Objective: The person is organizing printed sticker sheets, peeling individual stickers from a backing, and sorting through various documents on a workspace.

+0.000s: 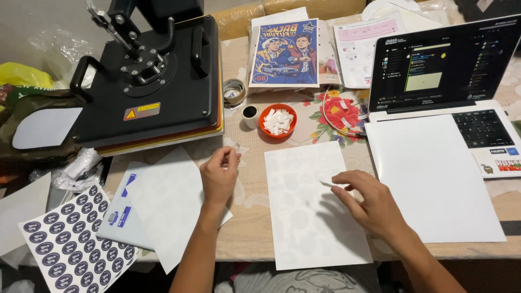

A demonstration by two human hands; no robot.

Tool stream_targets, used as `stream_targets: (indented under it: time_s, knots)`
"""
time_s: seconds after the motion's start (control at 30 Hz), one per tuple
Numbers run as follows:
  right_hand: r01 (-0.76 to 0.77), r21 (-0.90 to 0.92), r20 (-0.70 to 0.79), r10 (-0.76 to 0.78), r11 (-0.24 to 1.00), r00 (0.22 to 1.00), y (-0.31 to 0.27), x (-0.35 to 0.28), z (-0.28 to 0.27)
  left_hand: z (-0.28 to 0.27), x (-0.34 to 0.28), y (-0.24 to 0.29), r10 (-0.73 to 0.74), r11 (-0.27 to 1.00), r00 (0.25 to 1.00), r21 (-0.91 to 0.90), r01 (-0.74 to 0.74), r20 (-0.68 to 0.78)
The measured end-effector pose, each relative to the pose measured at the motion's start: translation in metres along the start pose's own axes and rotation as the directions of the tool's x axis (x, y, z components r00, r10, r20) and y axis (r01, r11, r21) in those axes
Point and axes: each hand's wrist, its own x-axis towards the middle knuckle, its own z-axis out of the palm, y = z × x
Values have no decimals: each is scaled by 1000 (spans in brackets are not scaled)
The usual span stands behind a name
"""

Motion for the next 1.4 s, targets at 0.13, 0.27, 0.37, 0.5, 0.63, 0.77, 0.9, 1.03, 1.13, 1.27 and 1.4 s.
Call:
stream_targets:
  time_s: [0.13,0.27,0.37,0.5,0.63,0.77,0.9,1.03,1.13,1.27,1.4]
  knots:
    - [120,-119,159,-100,986,982,17,-13,10,22,27,9,306,938,952,165,-304,9]
    - [251,-210,247,-197,945,949,24,-25,15,57,75,11,446,877,891,154,-454,87]
    - [216,-220,253,-158,951,955,22,-34,15,89,108,22,464,876,862,37,-481,206]
    - [213,-206,254,-158,955,954,28,-40,23,147,137,40,338,938,868,-54,-343,364]
    - [261,-270,271,-187,927,944,37,-46,32,218,152,38,298,942,797,-29,-333,525]
    - [248,-279,269,-172,928,948,38,-49,34,263,148,59,297,942,729,-63,-331,617]
    - [248,-269,261,-177,931,949,33,-48,32,286,140,73,245,937,699,21,-349,672]
    - [245,-263,261,-176,933,949,36,-50,33,308,136,50,346,753,547,122,-647,762]
    - [235,-254,264,-166,938,950,37,-50,34,293,133,55,406,690,566,165,-704,717]
    - [249,-239,281,-178,939,943,38,-44,29,194,123,118,123,886,640,207,-415,758]
    - [285,-261,326,-194,922,925,40,-42,27,96,93,96,-16,920,523,217,-326,852]
